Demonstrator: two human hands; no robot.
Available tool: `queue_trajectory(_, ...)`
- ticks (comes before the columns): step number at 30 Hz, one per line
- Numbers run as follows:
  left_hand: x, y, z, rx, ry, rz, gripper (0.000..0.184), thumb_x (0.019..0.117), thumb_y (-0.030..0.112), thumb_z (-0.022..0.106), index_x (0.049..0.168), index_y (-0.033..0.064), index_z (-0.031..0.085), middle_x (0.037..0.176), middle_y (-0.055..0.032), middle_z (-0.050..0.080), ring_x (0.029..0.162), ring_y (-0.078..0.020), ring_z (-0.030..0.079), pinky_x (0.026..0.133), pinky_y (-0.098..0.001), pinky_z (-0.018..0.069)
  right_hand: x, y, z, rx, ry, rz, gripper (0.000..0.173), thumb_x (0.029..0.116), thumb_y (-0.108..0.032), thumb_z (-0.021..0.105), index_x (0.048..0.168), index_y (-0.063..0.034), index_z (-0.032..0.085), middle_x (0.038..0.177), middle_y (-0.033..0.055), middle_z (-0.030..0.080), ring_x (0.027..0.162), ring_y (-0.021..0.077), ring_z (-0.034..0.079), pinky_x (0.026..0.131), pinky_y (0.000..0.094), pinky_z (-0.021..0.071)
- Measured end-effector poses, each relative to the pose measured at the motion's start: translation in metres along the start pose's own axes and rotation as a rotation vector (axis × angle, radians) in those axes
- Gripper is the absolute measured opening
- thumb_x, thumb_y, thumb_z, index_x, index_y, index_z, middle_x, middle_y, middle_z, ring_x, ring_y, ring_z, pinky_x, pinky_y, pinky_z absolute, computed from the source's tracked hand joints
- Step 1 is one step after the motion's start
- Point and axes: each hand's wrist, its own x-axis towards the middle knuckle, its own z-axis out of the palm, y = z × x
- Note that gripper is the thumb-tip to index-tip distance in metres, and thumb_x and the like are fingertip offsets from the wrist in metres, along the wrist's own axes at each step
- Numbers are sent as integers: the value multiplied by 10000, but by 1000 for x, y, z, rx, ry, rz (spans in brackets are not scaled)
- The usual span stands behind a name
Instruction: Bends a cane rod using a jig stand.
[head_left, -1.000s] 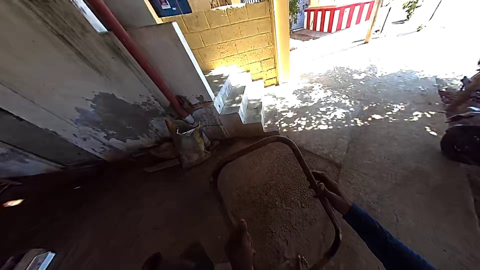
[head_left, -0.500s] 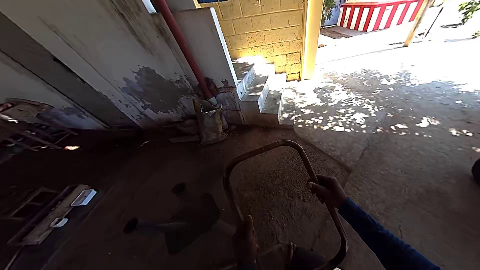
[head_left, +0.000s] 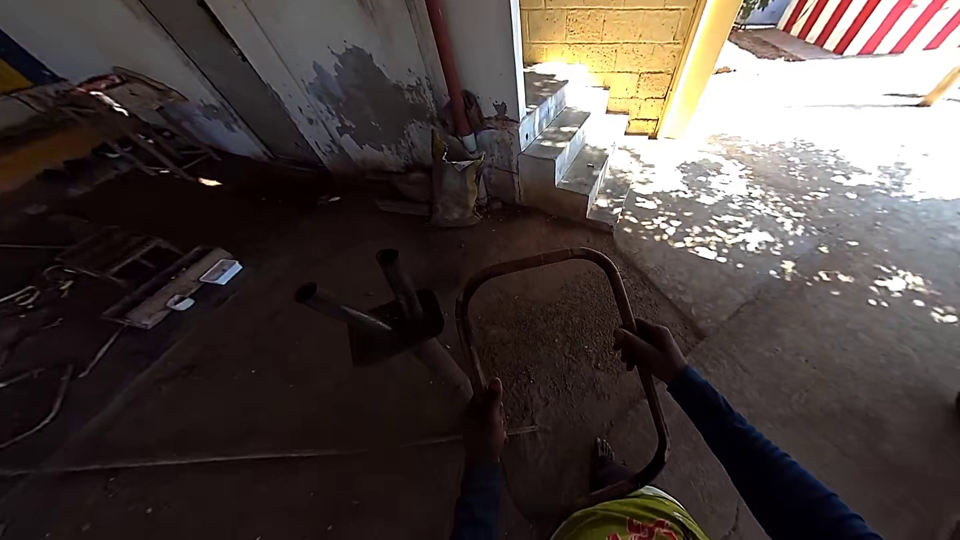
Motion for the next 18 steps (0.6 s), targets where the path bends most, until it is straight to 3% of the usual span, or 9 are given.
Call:
queue_trajectory(3, 2, 7, 12, 2, 19, -1, 483, 1030, 467, 591, 751, 73, 590, 507, -14, 437, 371, -146, 404, 355, -326, 393, 9, 10, -19, 159, -71, -16, 531, 1029, -513, 548, 1205, -25, 660, 1096, 158, 739, 809, 294, 749, 702, 437, 652)
queue_trajectory(5, 4, 15, 24, -12, 16, -31, 479, 1042, 462, 572, 746, 85, 574, 501, -7, 425, 365, -133, 392, 352, -307, 388, 15, 12, -36, 193, -87, 14, 652, 1000, -603, 537, 1315, -36, 608, 1203, 170, 709, 938, 313, 744, 807, 468, 642)
queue_trajectory(7, 2, 18, 36, -37, 12, -68, 488, 1035, 487, 574, 743, 98, 549, 498, -7, 411, 357, -134, 381, 341, -301, 385, 12, 12, -51, 92, -83, 45, 608, 976, -468, 661, 1399, -44, 555, 1154, 150, 716, 948, 273, 738, 845, 452, 633)
queue_trajectory(9, 1, 21, 48, -45, 0, -71, 500, 1033, 492, 575, 725, 101, 535, 494, -10, 408, 352, -136, 369, 333, -297, 370, 10, 13, -60, -21, -32, 28, 559, 950, -359, 745, 1392, -58, 583, 1027, 109, 758, 868, 224, 752, 816, 434, 641)
queue_trajectory(14, -3, 24, 71, -68, -13, -65, 496, 1048, 440, 573, 690, 98, 529, 478, 0, 401, 341, -120, 362, 319, -275, 350, 11, 19, -77, -16, 57, -6, 452, 949, -274, 763, 1319, -38, 653, 971, 100, 776, 798, 209, 759, 766, 415, 656)
queue_trajectory(18, 3, 24, 78, -63, -21, -88, 504, 1041, 471, 569, 704, 99, 529, 481, 2, 391, 339, -120, 354, 319, -276, 355, 15, 19, -80, -37, 89, -11, 431, 952, -288, 759, 1302, -53, 672, 945, 84, 779, 766, 191, 754, 729, 400, 653)
